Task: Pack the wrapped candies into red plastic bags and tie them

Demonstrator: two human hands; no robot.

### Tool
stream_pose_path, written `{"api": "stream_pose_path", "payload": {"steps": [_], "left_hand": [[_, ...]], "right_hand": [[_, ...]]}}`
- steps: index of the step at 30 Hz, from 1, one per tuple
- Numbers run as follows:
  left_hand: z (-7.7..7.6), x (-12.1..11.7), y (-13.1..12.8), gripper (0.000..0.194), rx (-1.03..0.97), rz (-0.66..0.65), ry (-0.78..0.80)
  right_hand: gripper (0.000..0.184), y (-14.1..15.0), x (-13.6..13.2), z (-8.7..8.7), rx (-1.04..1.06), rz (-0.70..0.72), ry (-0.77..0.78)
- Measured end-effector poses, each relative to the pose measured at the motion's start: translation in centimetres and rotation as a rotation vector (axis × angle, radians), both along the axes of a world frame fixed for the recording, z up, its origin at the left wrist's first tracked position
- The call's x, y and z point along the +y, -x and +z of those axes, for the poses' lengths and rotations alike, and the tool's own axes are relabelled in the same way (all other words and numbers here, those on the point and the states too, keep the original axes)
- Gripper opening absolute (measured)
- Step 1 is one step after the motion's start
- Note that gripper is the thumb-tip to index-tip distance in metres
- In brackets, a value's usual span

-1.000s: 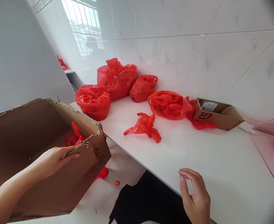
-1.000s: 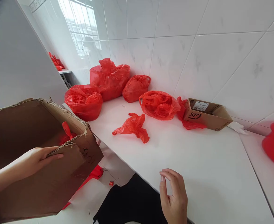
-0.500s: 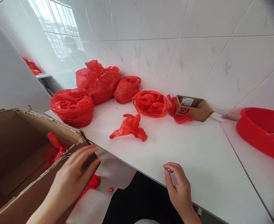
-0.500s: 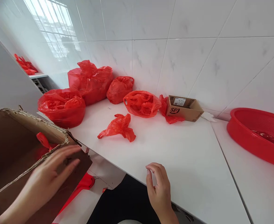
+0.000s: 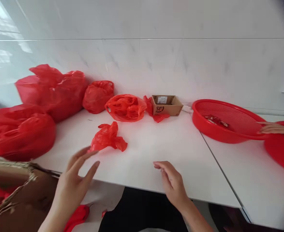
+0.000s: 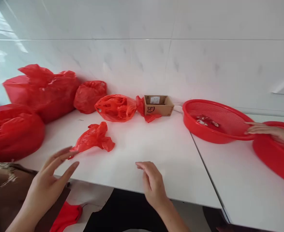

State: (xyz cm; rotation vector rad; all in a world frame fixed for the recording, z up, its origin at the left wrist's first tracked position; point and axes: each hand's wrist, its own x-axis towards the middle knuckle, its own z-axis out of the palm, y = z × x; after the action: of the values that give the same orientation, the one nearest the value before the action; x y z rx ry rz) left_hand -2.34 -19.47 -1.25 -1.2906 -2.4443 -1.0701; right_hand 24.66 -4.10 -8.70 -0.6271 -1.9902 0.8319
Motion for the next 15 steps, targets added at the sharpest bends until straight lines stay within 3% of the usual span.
{"api": "stream_pose_path", "payload": {"steps": [4, 7, 11, 15], "left_hand": [[-3.3, 5.5, 3.1, 0.062, 0.143, 0.096, 0.087], [-4.9, 7.0, 4.9, 0.053, 0.041, 0.019, 0.238], [-5.8, 7.4, 2.7, 0.035, -0.13, -0.068, 0.216], [-5.0, 8.1, -3.5, 0.033, -0.214, -0.241, 0.17]], "right_hand": [[0.025, -6.3, 3.5, 0.4, -0.01, -0.323, 0.117], [0.028, -9.8, 4.5, -0.3, -0.004, -0.507, 0.267], [0.032, -9.5, 4.1, -1.2, -0.057, -0.483, 0.358], [0.03, -4.8, 3.1, 0.8, -0.021, -0.282, 0.324]]}}
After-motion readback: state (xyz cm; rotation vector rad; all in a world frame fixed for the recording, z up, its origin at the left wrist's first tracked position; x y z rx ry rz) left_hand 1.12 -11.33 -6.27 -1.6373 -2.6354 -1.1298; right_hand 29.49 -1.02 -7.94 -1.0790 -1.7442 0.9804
